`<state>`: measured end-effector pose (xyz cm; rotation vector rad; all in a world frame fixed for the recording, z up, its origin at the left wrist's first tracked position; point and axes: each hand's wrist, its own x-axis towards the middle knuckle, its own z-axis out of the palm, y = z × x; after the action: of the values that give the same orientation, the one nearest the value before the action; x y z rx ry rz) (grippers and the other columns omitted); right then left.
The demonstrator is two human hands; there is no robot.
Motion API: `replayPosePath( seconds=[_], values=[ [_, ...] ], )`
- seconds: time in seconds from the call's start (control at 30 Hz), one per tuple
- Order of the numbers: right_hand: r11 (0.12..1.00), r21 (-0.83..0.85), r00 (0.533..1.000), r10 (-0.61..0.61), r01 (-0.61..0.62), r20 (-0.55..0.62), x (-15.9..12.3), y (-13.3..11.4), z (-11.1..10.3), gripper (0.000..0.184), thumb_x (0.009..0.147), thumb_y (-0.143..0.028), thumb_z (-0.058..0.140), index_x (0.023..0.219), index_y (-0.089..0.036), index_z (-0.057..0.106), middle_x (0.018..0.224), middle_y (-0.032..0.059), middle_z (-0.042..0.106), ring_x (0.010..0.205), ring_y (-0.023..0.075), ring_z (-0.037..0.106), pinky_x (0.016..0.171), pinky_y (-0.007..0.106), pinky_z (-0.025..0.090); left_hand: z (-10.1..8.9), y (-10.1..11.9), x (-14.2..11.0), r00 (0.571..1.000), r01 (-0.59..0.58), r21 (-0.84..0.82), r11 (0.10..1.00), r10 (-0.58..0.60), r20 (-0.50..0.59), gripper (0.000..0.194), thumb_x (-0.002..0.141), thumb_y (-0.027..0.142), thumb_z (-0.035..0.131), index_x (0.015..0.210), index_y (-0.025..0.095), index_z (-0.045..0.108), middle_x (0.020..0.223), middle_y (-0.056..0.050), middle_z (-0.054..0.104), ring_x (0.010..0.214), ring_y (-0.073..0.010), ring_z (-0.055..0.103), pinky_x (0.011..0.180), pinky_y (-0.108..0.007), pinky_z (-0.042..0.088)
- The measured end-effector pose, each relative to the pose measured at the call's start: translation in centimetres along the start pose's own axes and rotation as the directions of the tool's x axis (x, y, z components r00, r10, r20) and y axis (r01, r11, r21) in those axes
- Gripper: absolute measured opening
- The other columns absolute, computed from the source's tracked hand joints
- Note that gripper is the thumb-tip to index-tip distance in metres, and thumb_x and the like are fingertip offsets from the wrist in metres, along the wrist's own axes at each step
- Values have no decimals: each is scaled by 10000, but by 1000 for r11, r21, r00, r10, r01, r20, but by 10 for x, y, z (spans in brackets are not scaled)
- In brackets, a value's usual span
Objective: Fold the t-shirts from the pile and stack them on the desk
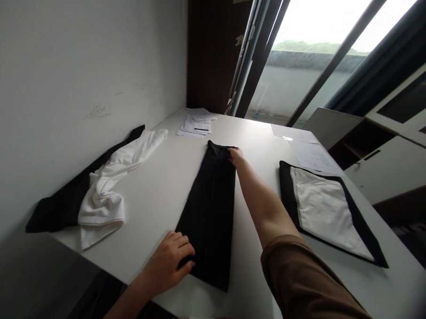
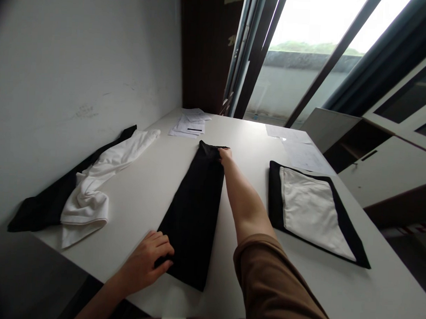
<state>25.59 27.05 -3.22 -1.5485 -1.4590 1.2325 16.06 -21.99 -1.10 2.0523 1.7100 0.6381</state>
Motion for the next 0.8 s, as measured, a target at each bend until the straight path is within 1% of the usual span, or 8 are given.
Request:
replayPosePath(
  seconds=[0.07, 0.13, 0.2, 0.27, 0.4, 0.63, 0.73, 0.8],
  values=[
    [998, -65, 999, -9, 7, -30, -6, 5, -3, 345, 849, -344, 677, 1153, -217, 574, 896, 59, 657, 791, 214, 640, 641, 306, 565, 0, -1, 0, 1000, -27, -8, 1000, 26, -12, 107, 862, 147, 664, 920, 235, 644, 961, -13, 632, 958, -206, 546, 898, -378, 405],
    [975, -221, 995, -53, 33, -82, -12, 8, -3, 436, 874, -384, 660, 1263, -224, 546, 1015, 99, 680, 912, 253, 657, 741, 333, 572, 0, -1, -1, 997, -67, -26, 997, 66, -45, 127, 873, 130, 639, 939, 238, 648, 1033, -25, 648, 1024, -214, 561, 940, -391, 421],
    [902, -426, 989, -116, 67, -90, -15, 11, 0, 498, 900, -392, 630, 1352, -221, 513, 1132, 132, 680, 1027, 279, 653, 846, 353, 557, 0, -2, -1, 990, -121, -50, 991, 117, -75, 142, 889, 118, 605, 957, 237, 640, 1160, -36, 655, 1139, -225, 563, 1027, -417, 413],
    [820, -559, 984, -173, 123, -36, -17, 12, 3, 490, 919, -350, 589, 1388, -232, 516, 1236, 128, 666, 1125, 276, 634, 937, 352, 525, -1, -2, -2, 984, -167, -74, 983, 162, -75, 159, 916, 105, 555, 976, 234, 623, 1281, -38, 645, 1246, -221, 548, 1131, -442, 366],
    [785, -579, 961, -275, 220, -7, -13, 15, 2, 451, 923, -221, 484, 1359, -276, 585, 1323, 63, 649, 1212, 231, 601, 1029, 311, 466, 0, -3, -3, 987, -159, -111, 981, 158, -18, 198, 947, 68, 476, 1020, 226, 572, 1335, -37, 659, 1321, -173, 541, 1230, -439, 290],
    [828, -559, 975, -148, 32, -164, -7, 15, -5, 420, 956, -236, 407, 1326, -185, 599, 1297, 152, 614, 1216, 281, 565, 1027, 374, 463, 3, -7, 0, 989, -139, -134, 981, 144, 32, 173, 960, 77, 482, 1006, 226, 557, 1329, -24, 673, 1370, -165, 511, 1245, -445, 292],
    [776, -622, 938, -284, 105, -196, -7, 10, 4, 401, 968, -271, 421, 1323, -176, 581, 1371, 184, 535, 1285, 317, 479, 1055, 415, 431, 2, -8, 0, 987, -146, -147, 978, 153, 39, 151, 977, 100, 490, 988, 227, 570, 1312, -18, 681, 1363, -166, 517, 1245, -446, 287],
    [710, -676, 914, -383, 199, -134, -3, 6, 12, 361, 967, -285, 445, 1278, -195, 605, 1372, 170, 538, 1294, 324, 458, 1070, 431, 407, 2, -8, 0, 985, -161, -166, 973, 170, 41, 141, 988, 118, 495, 986, 228, 581, 1288, -17, 693, 1335, -167, 539, 1240, -443, 291]
  ],
)
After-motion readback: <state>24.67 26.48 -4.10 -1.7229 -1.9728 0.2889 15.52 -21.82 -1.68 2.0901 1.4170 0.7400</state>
